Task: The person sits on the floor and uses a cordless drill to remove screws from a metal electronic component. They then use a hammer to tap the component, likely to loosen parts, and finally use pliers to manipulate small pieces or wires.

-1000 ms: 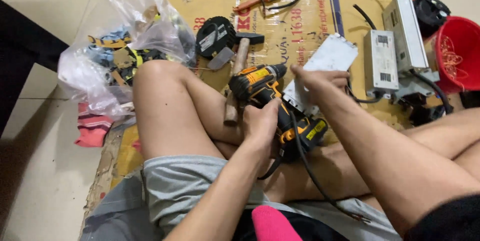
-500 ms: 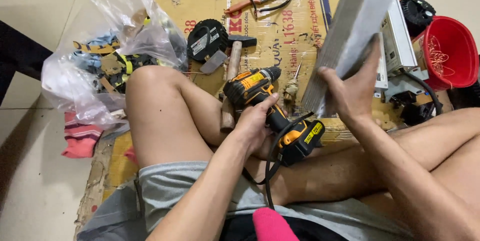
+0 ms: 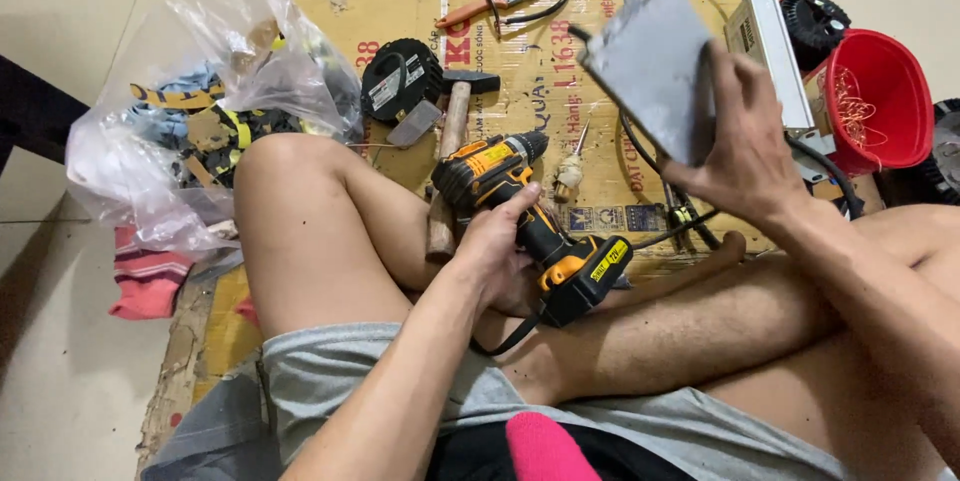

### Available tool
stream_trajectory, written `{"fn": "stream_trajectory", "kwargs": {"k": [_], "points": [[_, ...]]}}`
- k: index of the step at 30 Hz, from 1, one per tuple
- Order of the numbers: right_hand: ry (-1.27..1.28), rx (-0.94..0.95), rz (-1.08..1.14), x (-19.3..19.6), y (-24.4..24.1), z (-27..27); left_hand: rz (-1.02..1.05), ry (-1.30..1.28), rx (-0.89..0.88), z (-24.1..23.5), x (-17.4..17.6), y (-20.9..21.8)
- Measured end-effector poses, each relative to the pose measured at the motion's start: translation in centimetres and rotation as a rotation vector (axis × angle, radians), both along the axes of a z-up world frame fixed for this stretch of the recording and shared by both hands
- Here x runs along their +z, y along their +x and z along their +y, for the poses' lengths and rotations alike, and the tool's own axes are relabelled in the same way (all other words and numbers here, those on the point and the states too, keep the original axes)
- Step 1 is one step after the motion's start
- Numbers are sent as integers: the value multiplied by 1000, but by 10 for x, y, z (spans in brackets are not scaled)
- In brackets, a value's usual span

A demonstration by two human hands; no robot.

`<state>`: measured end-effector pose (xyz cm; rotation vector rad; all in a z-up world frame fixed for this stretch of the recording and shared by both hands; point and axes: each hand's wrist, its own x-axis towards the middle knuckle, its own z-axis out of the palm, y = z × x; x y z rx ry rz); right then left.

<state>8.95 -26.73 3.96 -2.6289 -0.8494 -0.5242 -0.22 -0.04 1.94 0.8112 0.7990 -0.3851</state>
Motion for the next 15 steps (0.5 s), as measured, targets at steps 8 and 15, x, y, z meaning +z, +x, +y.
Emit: {"fn": "stream_trajectory", "kwargs": {"k": [8,15], "points": [[-131,-152,224,-37,5,-22,-144,470,-99,-5,19,13],[-183,-152,482,-44,13,-18,-186,728,-259,45,79,50]]}}
